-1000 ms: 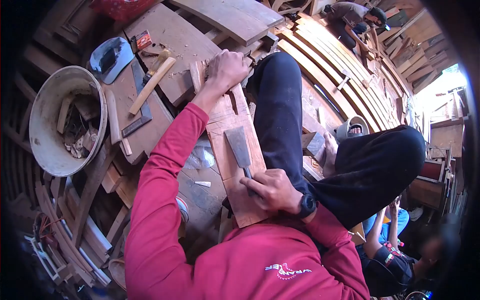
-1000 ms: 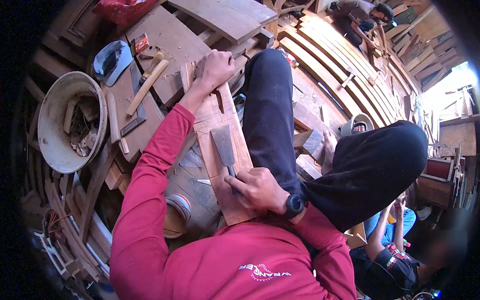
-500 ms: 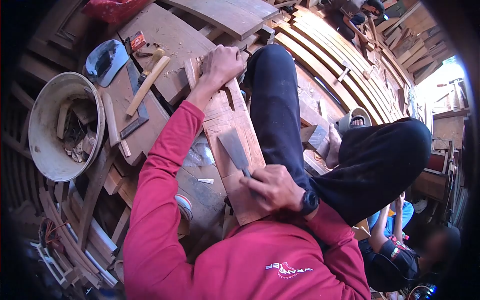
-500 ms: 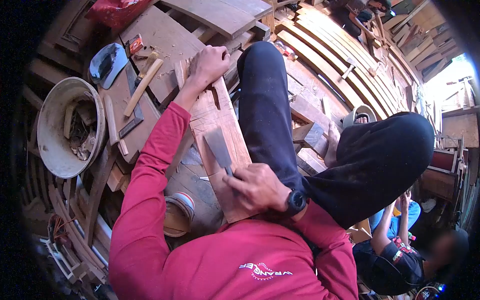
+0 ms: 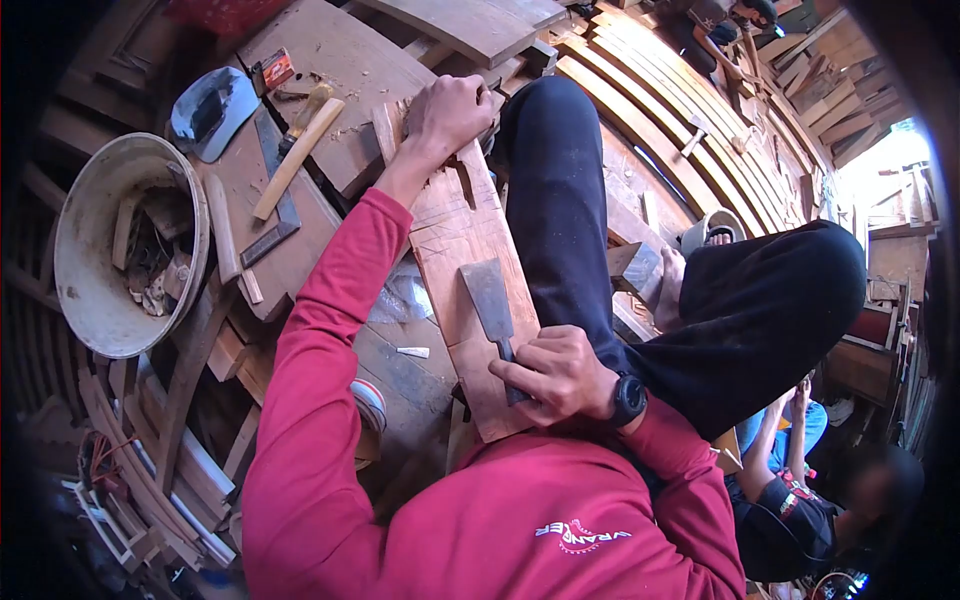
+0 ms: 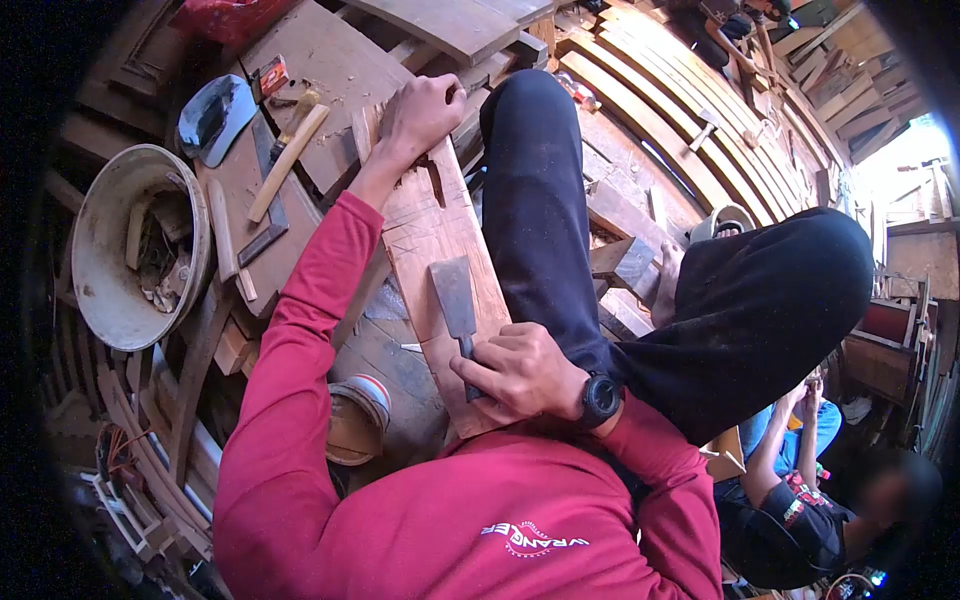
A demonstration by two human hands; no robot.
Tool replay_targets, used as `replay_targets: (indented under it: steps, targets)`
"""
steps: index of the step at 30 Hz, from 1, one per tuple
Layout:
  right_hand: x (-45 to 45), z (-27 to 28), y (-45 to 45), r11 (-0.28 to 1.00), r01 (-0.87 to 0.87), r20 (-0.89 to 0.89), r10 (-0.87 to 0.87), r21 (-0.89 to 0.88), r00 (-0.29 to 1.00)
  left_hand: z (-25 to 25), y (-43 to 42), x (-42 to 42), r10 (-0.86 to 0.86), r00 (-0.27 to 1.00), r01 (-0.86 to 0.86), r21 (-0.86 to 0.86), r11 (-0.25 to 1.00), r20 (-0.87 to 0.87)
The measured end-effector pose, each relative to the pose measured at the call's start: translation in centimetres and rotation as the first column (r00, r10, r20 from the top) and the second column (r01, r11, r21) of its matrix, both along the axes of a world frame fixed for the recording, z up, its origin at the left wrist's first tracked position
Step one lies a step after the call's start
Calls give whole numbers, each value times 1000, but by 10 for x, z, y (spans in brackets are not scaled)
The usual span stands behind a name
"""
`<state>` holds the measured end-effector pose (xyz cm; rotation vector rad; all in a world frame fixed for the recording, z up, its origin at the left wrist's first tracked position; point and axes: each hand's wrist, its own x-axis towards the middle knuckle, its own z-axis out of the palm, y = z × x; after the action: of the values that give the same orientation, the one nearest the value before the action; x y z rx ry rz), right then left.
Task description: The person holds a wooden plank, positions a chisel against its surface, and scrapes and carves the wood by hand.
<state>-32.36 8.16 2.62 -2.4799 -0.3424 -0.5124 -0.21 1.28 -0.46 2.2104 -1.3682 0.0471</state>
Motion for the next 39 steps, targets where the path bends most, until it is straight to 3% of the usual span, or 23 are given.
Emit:
replay_targets:
  steps: [2,5,7,9,13,17,21,25,29,32,36,39]
  targets:
    - [7,-8,0,998,12,-26,-10,63,1000,1,-1,-2,5,1000,-5,5,1000,-7]
    - [1,-22,-2,998,69,-39,-69,-6,997,2,-4,1,0,1000,0,18,1000,-8]
    - [-2,-3,-3,999,24,-31,-22,49,999,-3,-2,2,-20,998,22,-44,999,64]
    - [-1,-2,1,993,-17,-33,21,115,999,-3,0,1,-5,1000,5,-3,1000,15]
    - [9,-20,-4,993,110,-22,-109,42,994,-1,-4,1,-3,1000,2,14,1000,18]
    - [0,-4,1,988,-12,-56,21,157,998,-9,-3,6,-16,1000,17,-12,1000,27]
    - [7,-29,-1,982,141,-42,-136,126,990,-4,-2,3,-28,1000,28,-5,1000,4]
    - [1,-8,-3,986,8,-91,7,165,996,-9,-4,5,-17,999,17,-3,1000,38]
    - [5,-21,-2,980,170,-64,-164,104,984,-5,-5,3,-42,998,41,7,999,37]
    - [-3,8,-4,979,-12,-123,38,201,992,-11,-6,6,-31,999,31,-10,999,37]
    - [13,-16,3,979,152,-78,-142,138,987,-5,-4,0,-7,998,5,32,999,56]
    - [-4,-3,-3,989,41,-149,-20,141,989,-5,-3,4,-13,999,13,4,1000,50]
